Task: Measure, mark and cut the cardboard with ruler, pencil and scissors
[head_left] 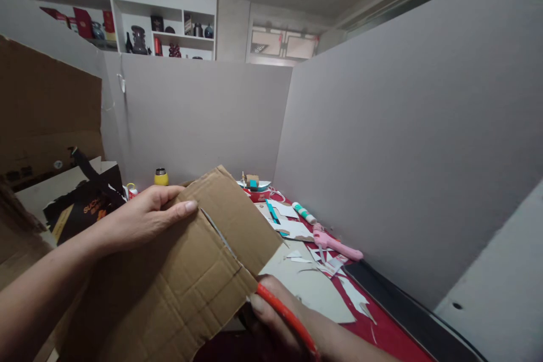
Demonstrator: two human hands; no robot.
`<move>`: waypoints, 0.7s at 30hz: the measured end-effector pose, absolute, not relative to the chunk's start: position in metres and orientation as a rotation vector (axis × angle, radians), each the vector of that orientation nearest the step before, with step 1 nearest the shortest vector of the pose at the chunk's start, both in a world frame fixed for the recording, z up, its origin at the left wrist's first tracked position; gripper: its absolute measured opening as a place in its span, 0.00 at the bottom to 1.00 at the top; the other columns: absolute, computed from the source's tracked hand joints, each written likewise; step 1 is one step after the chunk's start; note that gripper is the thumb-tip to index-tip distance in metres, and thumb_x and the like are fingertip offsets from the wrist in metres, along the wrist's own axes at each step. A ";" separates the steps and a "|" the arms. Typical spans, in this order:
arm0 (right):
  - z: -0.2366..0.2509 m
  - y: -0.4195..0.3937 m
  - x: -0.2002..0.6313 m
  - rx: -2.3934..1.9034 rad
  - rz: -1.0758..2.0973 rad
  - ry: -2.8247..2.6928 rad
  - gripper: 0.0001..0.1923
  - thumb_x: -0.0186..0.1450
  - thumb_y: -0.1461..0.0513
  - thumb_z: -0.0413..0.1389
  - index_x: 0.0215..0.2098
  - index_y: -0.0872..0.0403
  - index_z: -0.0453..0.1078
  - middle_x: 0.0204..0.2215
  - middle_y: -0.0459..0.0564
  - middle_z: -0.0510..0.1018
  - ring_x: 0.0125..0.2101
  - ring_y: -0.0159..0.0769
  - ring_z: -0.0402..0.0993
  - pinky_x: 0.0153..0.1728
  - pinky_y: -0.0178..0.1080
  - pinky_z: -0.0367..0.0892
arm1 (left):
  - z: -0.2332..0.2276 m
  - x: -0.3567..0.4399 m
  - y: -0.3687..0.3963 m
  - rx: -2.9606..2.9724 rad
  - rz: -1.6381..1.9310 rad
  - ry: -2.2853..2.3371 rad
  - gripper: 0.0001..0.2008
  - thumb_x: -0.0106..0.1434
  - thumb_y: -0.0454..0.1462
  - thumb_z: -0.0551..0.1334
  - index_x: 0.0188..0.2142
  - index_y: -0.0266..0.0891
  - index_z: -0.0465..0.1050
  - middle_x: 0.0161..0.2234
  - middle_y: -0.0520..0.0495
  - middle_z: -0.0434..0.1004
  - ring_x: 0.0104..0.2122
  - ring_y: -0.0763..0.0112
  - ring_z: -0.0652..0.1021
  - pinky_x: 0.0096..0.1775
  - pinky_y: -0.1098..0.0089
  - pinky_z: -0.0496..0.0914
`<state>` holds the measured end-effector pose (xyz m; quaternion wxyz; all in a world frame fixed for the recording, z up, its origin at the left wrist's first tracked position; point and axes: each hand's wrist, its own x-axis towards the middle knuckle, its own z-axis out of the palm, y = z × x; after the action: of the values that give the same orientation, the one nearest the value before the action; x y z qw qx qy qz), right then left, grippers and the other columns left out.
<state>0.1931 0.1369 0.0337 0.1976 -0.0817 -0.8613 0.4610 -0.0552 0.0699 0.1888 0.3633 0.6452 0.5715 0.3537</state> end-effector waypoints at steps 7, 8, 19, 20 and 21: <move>0.059 0.139 0.202 -0.278 1.249 -2.447 0.35 0.69 0.36 0.37 0.21 0.54 0.59 0.18 0.45 0.65 0.20 0.28 0.61 0.20 0.32 0.56 | 0.193 -0.057 0.071 1.509 0.926 1.314 0.20 0.59 0.51 0.68 0.46 0.43 0.78 0.36 0.47 0.83 0.35 0.61 0.82 0.38 0.64 0.75; 0.060 0.142 0.204 -0.269 1.321 -2.434 0.36 0.68 0.35 0.37 0.22 0.54 0.60 0.18 0.45 0.65 0.20 0.28 0.62 0.20 0.31 0.56 | 0.193 -0.058 0.071 1.486 0.926 1.309 0.20 0.59 0.51 0.68 0.45 0.43 0.78 0.36 0.47 0.83 0.34 0.62 0.82 0.37 0.65 0.75; 0.073 0.148 0.235 -0.489 1.672 -2.289 0.32 0.69 0.38 0.44 0.37 0.56 0.72 0.20 0.45 0.68 0.18 0.28 0.62 0.20 0.33 0.61 | 0.187 -0.074 0.074 1.362 0.992 1.288 0.15 0.60 0.46 0.69 0.43 0.43 0.79 0.33 0.48 0.84 0.31 0.67 0.82 0.34 0.68 0.76; 0.078 0.149 0.237 -0.475 1.609 -2.363 0.32 0.69 0.38 0.43 0.36 0.56 0.72 0.20 0.45 0.68 0.19 0.29 0.63 0.20 0.33 0.61 | 0.186 -0.075 0.076 1.364 0.985 1.282 0.15 0.60 0.46 0.69 0.43 0.43 0.79 0.34 0.47 0.84 0.31 0.67 0.82 0.35 0.68 0.76; 0.083 0.151 0.240 -0.460 1.519 -2.440 0.33 0.69 0.38 0.42 0.34 0.55 0.71 0.20 0.46 0.68 0.19 0.30 0.64 0.20 0.34 0.60 | 0.184 -0.077 0.077 1.365 0.983 1.280 0.15 0.59 0.47 0.70 0.44 0.43 0.79 0.34 0.47 0.84 0.31 0.67 0.82 0.36 0.68 0.76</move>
<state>0.2396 0.1510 0.0830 0.1153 -0.1569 -0.8326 0.5185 -0.0766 0.0770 0.1843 0.4916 0.5624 0.5274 0.4049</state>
